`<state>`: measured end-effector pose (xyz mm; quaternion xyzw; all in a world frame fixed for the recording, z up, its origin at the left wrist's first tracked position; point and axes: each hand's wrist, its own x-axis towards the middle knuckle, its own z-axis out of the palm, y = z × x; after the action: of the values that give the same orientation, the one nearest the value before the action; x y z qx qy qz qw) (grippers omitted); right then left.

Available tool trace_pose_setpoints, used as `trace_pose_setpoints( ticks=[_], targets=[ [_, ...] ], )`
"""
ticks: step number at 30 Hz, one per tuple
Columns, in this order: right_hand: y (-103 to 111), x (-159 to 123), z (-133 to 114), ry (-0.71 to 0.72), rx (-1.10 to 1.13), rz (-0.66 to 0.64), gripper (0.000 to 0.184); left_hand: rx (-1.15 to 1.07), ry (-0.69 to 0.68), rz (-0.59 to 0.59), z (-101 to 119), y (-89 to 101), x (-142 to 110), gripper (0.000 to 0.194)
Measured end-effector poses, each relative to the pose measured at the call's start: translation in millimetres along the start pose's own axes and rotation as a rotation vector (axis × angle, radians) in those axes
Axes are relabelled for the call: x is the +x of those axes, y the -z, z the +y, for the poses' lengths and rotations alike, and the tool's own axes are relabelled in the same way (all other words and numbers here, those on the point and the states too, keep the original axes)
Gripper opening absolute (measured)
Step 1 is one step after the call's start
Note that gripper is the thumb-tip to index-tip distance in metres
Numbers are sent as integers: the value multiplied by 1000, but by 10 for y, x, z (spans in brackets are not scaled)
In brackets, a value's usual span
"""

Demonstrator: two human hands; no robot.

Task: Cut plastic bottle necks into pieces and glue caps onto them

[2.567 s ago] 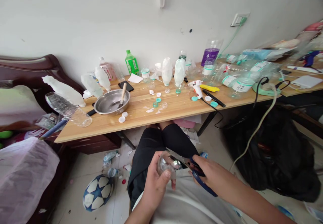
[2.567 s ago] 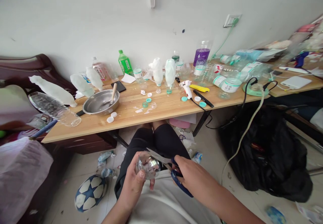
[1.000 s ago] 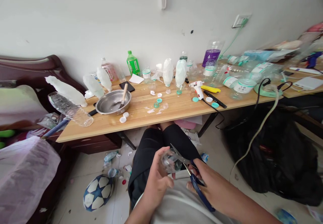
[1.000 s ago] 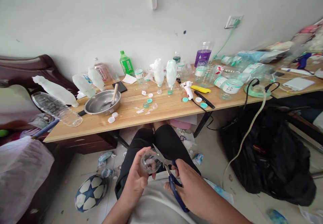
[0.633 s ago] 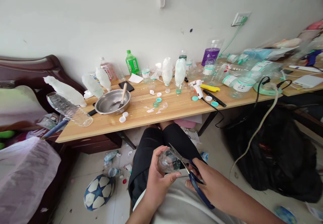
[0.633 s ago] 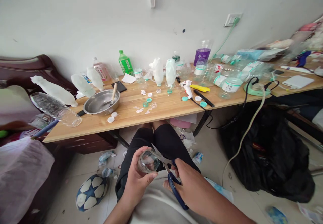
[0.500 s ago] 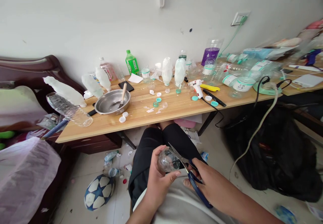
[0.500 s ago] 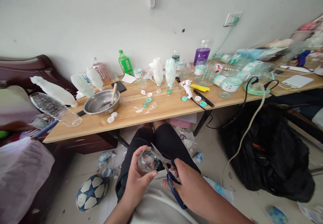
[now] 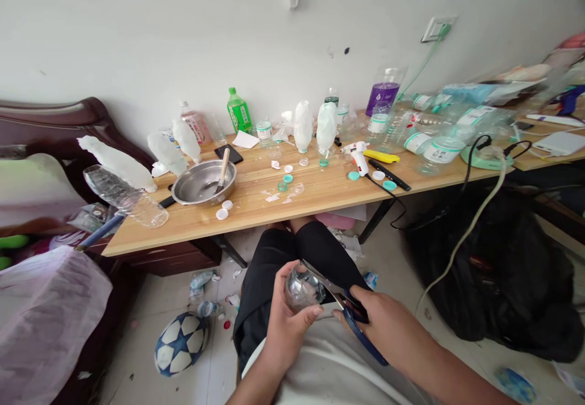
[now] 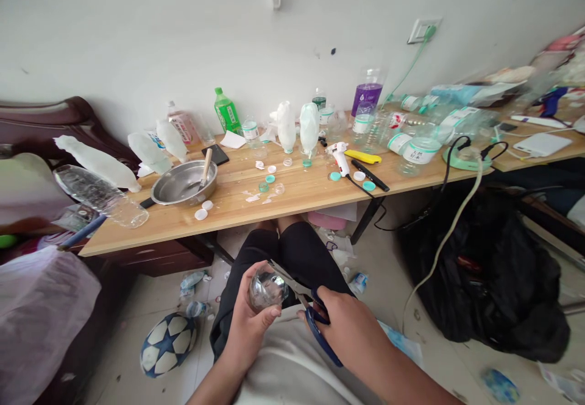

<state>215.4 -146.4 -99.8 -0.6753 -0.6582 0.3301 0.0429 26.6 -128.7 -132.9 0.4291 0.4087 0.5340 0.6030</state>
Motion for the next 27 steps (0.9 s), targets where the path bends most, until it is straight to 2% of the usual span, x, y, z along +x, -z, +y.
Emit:
trace_pose_setpoints(
  ticks=[5,9,15,19,24,27],
  targets=[
    [-13,26,34,32,-67,20,34,-27,7,-26,-52,20,-6,67],
    [-51,81,81,49,-47,25,33,-147,-47,-22,-82,17,13,62],
    [-45,56,166,161,224,-110,17,-237,-58,-77,-108,14,-1,50],
    [-42,17,188,169,293,-132,18,-243,-37,-132,-143,19,-31,49],
    [-95,80,187,147,270,-93,16,-234,7,-156,-132,39,-15,46],
    [-88,127,178,134,222,-58,25,-239,38,-168,-100,33,-11,44]
  ],
)
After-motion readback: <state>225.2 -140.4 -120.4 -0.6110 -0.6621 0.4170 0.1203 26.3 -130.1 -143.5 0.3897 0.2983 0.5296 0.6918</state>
